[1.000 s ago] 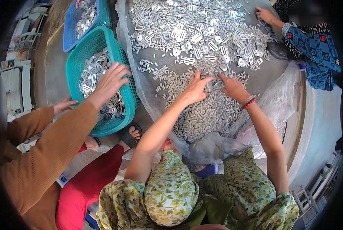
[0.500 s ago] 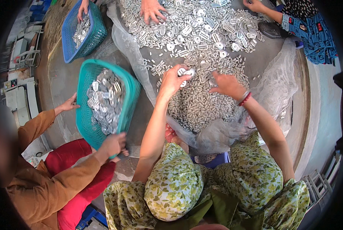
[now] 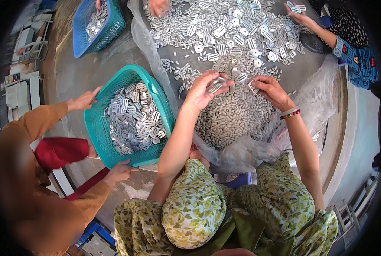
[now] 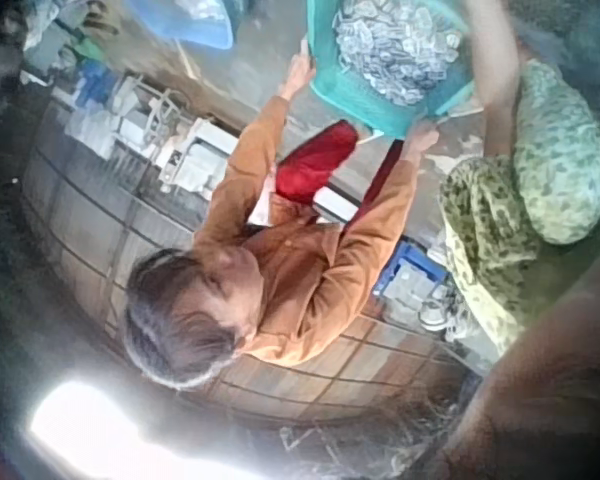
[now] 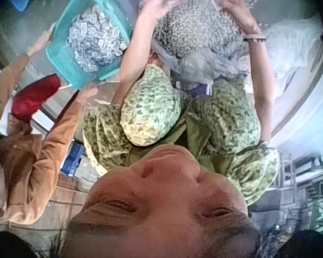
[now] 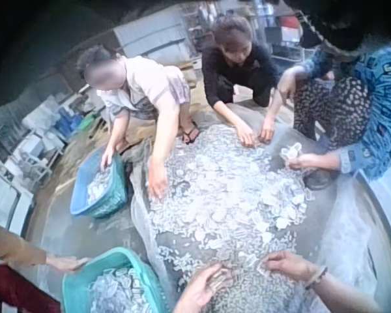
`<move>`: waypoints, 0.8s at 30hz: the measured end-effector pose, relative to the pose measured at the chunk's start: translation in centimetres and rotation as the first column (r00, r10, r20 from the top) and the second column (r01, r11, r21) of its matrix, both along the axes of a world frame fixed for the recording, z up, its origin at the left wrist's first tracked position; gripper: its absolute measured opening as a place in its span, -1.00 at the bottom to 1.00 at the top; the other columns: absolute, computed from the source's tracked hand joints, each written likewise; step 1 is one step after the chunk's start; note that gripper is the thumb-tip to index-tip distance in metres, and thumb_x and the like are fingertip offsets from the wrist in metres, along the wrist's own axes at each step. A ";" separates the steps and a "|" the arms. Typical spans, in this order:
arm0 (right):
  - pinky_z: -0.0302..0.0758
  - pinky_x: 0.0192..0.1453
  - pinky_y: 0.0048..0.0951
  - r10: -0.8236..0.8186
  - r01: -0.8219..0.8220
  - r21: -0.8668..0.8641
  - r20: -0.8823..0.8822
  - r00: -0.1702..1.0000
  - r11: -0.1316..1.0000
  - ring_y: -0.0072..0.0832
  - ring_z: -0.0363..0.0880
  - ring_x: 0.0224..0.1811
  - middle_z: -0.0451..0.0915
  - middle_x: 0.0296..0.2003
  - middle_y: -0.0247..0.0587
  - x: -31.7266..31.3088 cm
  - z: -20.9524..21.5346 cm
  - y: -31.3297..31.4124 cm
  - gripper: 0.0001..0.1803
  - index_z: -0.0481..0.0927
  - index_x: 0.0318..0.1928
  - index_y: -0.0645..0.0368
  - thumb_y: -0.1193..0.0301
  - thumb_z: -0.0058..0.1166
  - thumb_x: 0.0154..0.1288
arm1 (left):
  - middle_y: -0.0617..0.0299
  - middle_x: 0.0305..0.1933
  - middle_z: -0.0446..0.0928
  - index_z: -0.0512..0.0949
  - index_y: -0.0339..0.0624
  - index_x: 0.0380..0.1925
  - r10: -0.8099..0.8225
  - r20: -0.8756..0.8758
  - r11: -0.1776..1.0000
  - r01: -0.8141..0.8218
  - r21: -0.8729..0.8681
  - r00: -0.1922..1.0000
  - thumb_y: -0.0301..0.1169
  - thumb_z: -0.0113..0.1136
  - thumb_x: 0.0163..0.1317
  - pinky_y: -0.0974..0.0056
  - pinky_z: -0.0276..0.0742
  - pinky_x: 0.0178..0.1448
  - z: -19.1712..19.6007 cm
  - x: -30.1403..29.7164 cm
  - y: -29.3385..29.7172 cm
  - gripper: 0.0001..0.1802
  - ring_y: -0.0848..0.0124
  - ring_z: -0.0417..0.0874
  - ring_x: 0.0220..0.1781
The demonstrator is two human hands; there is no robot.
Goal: The person sits on the floor and sorts small white plastic parts from a large pile on a plastic sheet into a green basket. They repeatedly pick up handfuls, separate items by hand, and place them into the basket while other workers do the same nearby.
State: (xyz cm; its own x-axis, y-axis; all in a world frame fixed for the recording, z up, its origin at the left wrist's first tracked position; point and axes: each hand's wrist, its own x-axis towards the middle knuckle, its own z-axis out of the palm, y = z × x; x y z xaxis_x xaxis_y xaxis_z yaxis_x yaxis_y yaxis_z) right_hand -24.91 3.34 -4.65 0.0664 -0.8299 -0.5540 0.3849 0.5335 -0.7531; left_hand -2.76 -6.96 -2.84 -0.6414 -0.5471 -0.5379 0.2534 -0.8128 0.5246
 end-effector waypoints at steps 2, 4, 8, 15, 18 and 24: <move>0.43 -0.14 -0.52 -0.064 0.058 0.045 0.131 0.989 0.997 -0.51 0.49 -0.25 0.49 -0.31 -0.28 0.3 -0.3 -0.2 -0.80 0.47 -0.18 0.31 0.49 -0.02 0.19 | 0.10 -0.30 0.52 0.44 -0.19 -0.36 0.083 0.100 0.996 -0.086 0.024 0.992 -0.35 0.18 0.07 0.32 0.56 -0.39 -0.6 0.6 0.3 -0.81 0.19 0.61 -0.31; 0.45 -0.12 -0.46 -0.092 0.088 0.030 0.144 0.985 0.996 -0.44 0.50 -0.22 0.46 -0.24 -0.21 0.4 -0.4 -0.2 -0.70 0.39 -0.08 0.28 0.56 -0.03 0.13 | 0.15 -0.34 0.52 0.44 -0.18 -0.35 0.045 0.272 0.984 0.004 -0.176 0.961 -0.35 0.22 0.06 0.35 0.49 -0.45 -0.9 0.6 0.3 -0.78 0.26 0.59 -0.39; 0.41 -0.26 -0.52 -0.122 0.130 -0.041 0.167 0.978 0.991 -0.51 0.41 -0.29 0.38 -0.30 -0.29 1.4 2.7 -0.6 -0.48 0.26 0.12 0.20 0.58 -0.03 0.08 | -0.09 -0.26 0.49 0.40 -0.29 -0.16 0.343 0.807 0.441 0.676 -0.590 0.480 -0.20 0.30 -0.03 0.12 0.48 -0.33 -2.5 0.7 -0.2 -0.49 0.03 0.56 -0.40; 0.11 -0.67 -0.68 0.051 -0.049 0.017 -0.130 0.990 0.999 -0.74 0.24 -0.54 0.31 -0.52 -0.44 1.3 1.7 -2.6 -0.64 0.43 -0.04 0.18 0.39 0.04 0.12 | -0.24 -0.24 0.45 0.48 -0.26 -0.33 0.402 0.777 0.407 0.665 -0.626 0.485 -0.19 0.26 -0.04 0.03 0.43 -0.08 -5.2 1.0 -0.7 -0.62 -0.12 0.48 -0.18; 0.44 -0.31 -0.23 -0.139 -0.503 -0.350 -0.901 0.410 0.790 -0.23 0.51 -0.36 0.43 -0.47 -0.05 0.7 -4.0 -3.6 -0.68 0.44 -0.09 0.10 0.37 0.03 0.10 | 0.07 -0.37 0.48 0.45 -0.27 -0.41 0.212 0.310 0.922 -0.085 -0.377 0.927 -0.15 0.11 0.12 0.18 0.50 -0.35 -3.7 0.2 -1.5 -0.65 0.14 0.55 -0.32; 0.48 -0.16 -0.15 0.153 -0.578 0.134 -0.988 -0.016 0.805 -0.11 0.49 -0.17 0.44 -0.26 -0.05 2.5 -3.6 -3.9 -0.74 0.38 -0.19 0.14 0.33 0.01 0.12 | 0.09 -0.31 0.47 0.42 -0.17 -0.33 0.264 -0.303 0.963 -0.235 0.130 0.916 -0.31 -0.02 0.12 0.39 0.57 -0.50 -1.9 1.4 -1.7 -0.81 0.31 0.58 -0.39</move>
State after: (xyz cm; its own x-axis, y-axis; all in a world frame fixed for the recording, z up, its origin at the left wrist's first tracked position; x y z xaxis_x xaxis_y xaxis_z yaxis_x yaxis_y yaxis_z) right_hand -22.44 -0.56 -8.20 0.0264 -0.9755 -0.2186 -0.9288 0.0570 -0.3662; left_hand -1.37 -8.70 -4.78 -0.6342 -0.6708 -0.3846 0.5939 -0.7411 0.3132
